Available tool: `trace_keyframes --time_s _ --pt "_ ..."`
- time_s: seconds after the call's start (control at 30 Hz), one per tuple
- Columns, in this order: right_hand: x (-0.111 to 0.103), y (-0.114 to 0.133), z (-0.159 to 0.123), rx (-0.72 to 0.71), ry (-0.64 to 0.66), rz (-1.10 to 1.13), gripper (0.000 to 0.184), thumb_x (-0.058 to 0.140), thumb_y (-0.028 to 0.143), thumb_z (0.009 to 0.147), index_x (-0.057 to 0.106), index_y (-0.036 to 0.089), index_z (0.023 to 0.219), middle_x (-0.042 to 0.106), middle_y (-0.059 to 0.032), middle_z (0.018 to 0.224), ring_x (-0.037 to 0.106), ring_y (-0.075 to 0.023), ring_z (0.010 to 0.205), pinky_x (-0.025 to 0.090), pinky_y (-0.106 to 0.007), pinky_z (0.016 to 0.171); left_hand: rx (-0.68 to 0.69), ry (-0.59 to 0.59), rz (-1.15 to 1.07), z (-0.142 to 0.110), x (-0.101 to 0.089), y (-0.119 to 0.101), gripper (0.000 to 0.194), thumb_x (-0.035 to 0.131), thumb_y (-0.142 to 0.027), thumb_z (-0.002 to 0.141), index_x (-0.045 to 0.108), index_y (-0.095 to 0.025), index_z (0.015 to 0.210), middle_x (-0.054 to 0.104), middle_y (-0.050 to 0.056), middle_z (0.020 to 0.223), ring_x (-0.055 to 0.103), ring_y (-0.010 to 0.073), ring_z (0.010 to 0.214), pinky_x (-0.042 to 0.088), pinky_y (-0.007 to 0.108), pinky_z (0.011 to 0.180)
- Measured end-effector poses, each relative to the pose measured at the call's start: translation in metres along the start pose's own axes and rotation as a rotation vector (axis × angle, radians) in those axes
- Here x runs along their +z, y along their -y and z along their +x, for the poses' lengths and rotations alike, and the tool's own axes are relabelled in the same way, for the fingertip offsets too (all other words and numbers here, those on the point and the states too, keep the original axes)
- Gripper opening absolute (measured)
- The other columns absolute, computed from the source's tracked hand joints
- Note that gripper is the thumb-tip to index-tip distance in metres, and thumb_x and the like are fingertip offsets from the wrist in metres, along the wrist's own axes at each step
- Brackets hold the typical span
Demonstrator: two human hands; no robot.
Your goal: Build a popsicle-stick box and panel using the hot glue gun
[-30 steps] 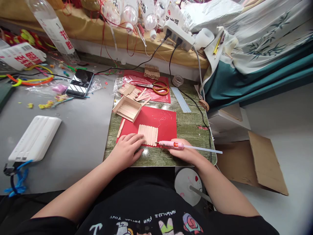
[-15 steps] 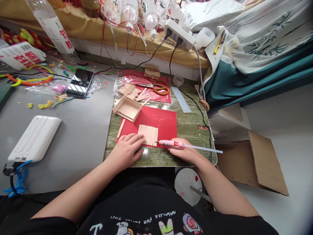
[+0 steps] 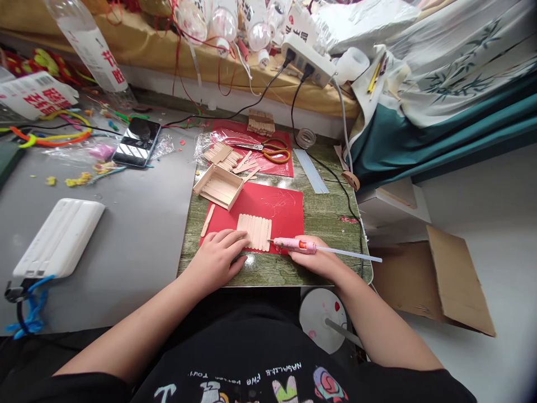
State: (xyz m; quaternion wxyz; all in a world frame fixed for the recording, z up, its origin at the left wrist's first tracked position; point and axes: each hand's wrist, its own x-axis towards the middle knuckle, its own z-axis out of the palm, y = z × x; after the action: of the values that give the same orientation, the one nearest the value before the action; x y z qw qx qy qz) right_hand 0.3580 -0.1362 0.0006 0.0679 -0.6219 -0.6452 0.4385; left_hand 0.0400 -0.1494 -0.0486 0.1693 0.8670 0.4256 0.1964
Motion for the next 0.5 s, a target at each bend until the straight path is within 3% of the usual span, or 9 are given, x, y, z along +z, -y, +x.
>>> trace_keyframes --time_s 0.3,0.5 --pt "-0.0005 0.0009 0.0034 -0.026 0.001 0.037 0.011 0.066 0.032 0.081 0.064 0.023 0.075 0.062 0.0014 0.074 0.055 -0.0177 0.068 0.039 -0.030 0.061 0.002 0.005 0.004 0.0002 -0.0005 -0.0004 0.032 0.055 -0.032 0.104 0.063 -0.029 0.135 0.063 0.007 0.150 0.059 0.0301 0.132 0.045 0.048 0.106" --pt "-0.0002 -0.0011 0.0050 0.025 -0.043 0.042 0.013 0.067 0.035 0.082 0.065 0.023 0.077 0.059 0.0022 0.067 0.055 -0.0180 0.064 0.037 -0.030 0.058 0.003 0.004 0.003 -0.0002 -0.0004 0.0000 0.032 0.056 -0.032 0.104 0.064 -0.028 0.135 0.063 0.007 0.150 0.059 0.0301 0.132 0.044 0.047 0.107"
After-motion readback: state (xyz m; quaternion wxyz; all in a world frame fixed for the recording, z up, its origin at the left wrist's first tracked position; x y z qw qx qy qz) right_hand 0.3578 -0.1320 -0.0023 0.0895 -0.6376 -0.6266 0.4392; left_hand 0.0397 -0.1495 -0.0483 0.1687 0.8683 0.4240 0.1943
